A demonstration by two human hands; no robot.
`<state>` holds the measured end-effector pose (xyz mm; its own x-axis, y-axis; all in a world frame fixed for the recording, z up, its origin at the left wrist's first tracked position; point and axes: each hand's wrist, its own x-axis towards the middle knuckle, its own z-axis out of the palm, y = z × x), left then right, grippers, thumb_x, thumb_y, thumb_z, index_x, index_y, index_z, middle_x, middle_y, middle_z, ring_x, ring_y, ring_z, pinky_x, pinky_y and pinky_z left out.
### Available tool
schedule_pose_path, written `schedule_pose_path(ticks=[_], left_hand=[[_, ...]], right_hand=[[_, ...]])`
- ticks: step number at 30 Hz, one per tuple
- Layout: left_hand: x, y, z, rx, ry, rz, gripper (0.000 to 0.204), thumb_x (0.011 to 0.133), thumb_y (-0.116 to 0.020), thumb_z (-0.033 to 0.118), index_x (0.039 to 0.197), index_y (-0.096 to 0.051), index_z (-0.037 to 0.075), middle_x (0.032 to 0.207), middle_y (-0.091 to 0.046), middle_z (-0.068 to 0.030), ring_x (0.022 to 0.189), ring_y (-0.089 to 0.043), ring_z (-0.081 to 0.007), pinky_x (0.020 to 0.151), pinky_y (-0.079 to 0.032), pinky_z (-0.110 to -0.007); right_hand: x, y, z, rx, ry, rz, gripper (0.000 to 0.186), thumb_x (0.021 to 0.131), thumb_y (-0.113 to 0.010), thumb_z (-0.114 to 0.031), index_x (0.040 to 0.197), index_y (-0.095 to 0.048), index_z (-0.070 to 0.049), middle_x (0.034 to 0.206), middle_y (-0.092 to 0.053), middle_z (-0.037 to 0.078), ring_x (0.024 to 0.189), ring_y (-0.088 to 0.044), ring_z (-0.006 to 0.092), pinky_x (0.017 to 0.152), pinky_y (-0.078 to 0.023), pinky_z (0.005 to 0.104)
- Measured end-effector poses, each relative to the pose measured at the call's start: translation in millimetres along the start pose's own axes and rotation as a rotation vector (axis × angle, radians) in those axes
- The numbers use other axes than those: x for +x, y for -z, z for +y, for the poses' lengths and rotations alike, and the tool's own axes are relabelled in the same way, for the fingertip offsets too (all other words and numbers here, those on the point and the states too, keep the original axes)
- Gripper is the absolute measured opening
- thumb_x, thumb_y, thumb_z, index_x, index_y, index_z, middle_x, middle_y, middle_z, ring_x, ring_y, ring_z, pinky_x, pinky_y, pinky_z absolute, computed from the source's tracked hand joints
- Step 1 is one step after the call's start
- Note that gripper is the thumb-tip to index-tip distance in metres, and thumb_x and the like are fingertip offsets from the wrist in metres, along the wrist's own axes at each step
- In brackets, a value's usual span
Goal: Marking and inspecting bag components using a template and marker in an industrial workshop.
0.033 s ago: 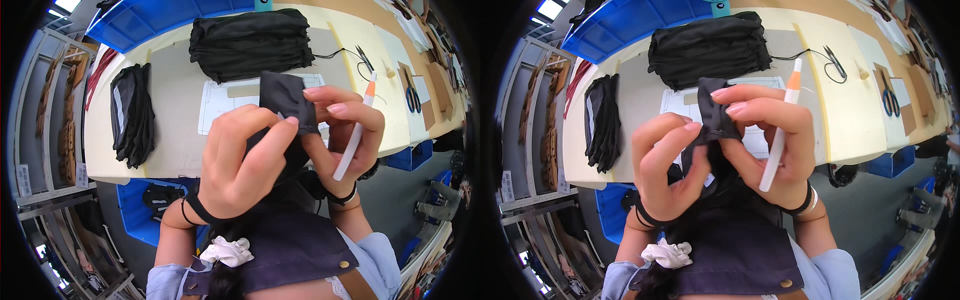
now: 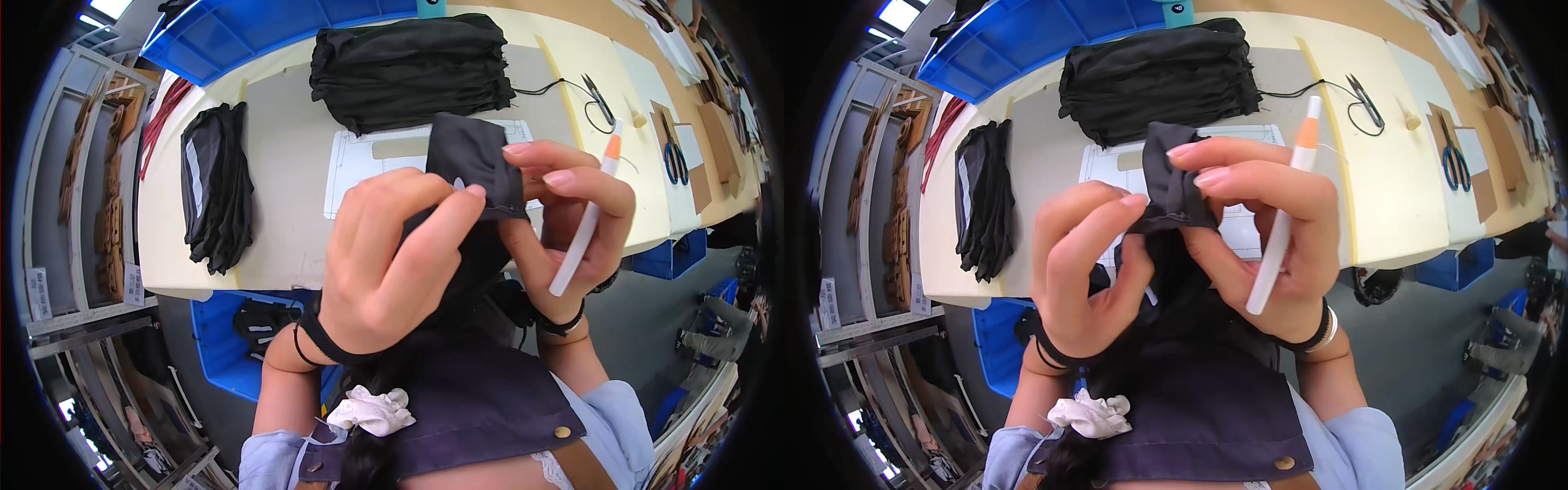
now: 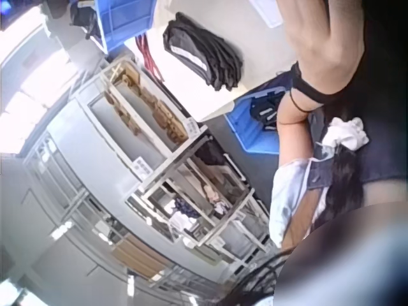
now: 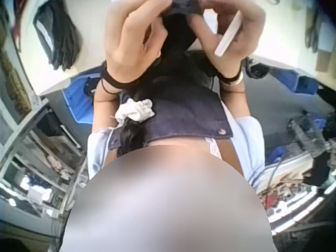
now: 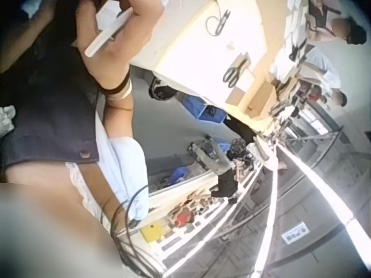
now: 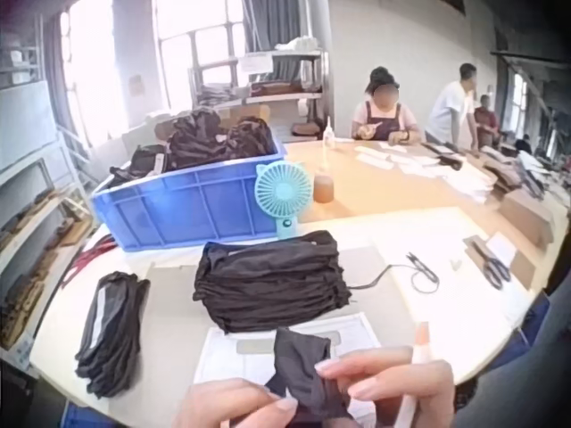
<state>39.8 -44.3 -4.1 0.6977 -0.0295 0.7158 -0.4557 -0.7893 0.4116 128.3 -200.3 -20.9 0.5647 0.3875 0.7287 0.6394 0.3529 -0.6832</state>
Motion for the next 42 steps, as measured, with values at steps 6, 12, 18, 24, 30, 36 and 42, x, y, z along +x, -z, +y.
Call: schedule_pose_path(ticks=[6, 12, 18, 24, 30, 36, 42], left_hand=[[3, 8, -3, 0.132, -0.037, 0.067, 0.043, 0.060, -0.061, -0.019, 0.097, -0.069, -0.001, 0.091, -0.058, -0.0113, 0.079, -0.058, -0.0257, 0.069, -0.049, -0.035], [5, 17, 4, -0.103, 0.007, 0.018, 0.021, 0.075, -0.049, -0.014, 0.089, -0.059, -0.004, 0.099, -0.062, -0.0214, 0.092, -0.066, -0.0376, 0.083, -0.055, -0.045], [-14, 30, 9, -0.393, 0.473, -0.168, 0.017, 0.089, -0.044, -0.011, 0.099, -0.057, -0.004, 0.090, -0.063, -0.0154, 0.084, -0.064, -0.0243, 0.077, -0.050, -0.031], [-54, 14, -3, -0.492, 0.993, -0.514, 0.012, 0.094, -0.048, -0.004, 0.104, -0.053, -0.001, 0.085, -0.060, -0.0160, 0.075, -0.058, -0.0244, 0.073, -0.046, -0.032], [-78, -22, -2, -0.360, 0.935, -0.331, 0.008, 0.096, -0.057, 0.005, 0.099, -0.053, -0.001, 0.081, -0.059, -0.0127, 0.077, -0.058, -0.0225, 0.069, -0.047, -0.032], [-78, -36, -16, -0.091, 0.876, -0.315, 0.014, 0.091, -0.063, 0.010, 0.087, -0.052, 0.003, 0.070, -0.060, -0.0147, 0.065, -0.058, -0.0341, 0.060, -0.043, -0.041], [-77, -39, -26, 0.279, 0.715, -0.340, 0.025, 0.082, -0.075, 0.021, 0.083, -0.054, 0.008, 0.065, -0.056, -0.0031, 0.069, -0.050, -0.0236, 0.071, -0.035, -0.035]], right_hand=[[-2, 9, -5, -0.126, 0.019, 0.043, 0.038, 0.079, -0.068, 0.014, 0.109, -0.052, -0.002, 0.110, -0.064, 0.024, 0.101, -0.066, 0.0296, 0.080, -0.055, 0.0325], [0, 8, -7, -0.162, 0.024, 0.072, 0.019, 0.083, -0.064, 0.013, 0.097, -0.059, 0.001, 0.095, -0.070, 0.021, 0.090, -0.070, 0.0309, 0.078, -0.057, 0.0355], [-13, 9, -28, -0.110, -0.398, 0.041, 0.015, 0.083, -0.067, 0.011, 0.093, -0.066, 0.001, 0.086, -0.072, 0.012, 0.083, -0.071, 0.0185, 0.076, -0.055, 0.0279], [-59, 4, -16, -0.153, -0.852, -0.082, 0.012, 0.084, -0.068, 0.007, 0.094, -0.066, -0.001, 0.084, -0.071, 0.006, 0.078, -0.067, 0.0105, 0.071, -0.051, 0.0226], [-81, -5, 7, -0.392, -0.776, -0.048, 0.019, 0.079, -0.076, -0.002, 0.095, -0.065, -0.002, 0.084, -0.069, 0.006, 0.073, -0.064, 0.0127, 0.067, -0.046, 0.0239], [-72, -8, 32, -0.467, -0.642, -0.072, 0.024, 0.077, -0.078, -0.003, 0.096, -0.064, -0.004, 0.079, -0.067, 0.007, 0.069, -0.062, 0.0142, 0.065, -0.045, 0.0251], [-72, -12, 42, -0.512, -0.664, -0.118, 0.024, 0.077, -0.077, -0.003, 0.097, -0.062, -0.003, 0.077, -0.066, 0.009, 0.068, -0.063, 0.0182, 0.063, -0.047, 0.0270]])
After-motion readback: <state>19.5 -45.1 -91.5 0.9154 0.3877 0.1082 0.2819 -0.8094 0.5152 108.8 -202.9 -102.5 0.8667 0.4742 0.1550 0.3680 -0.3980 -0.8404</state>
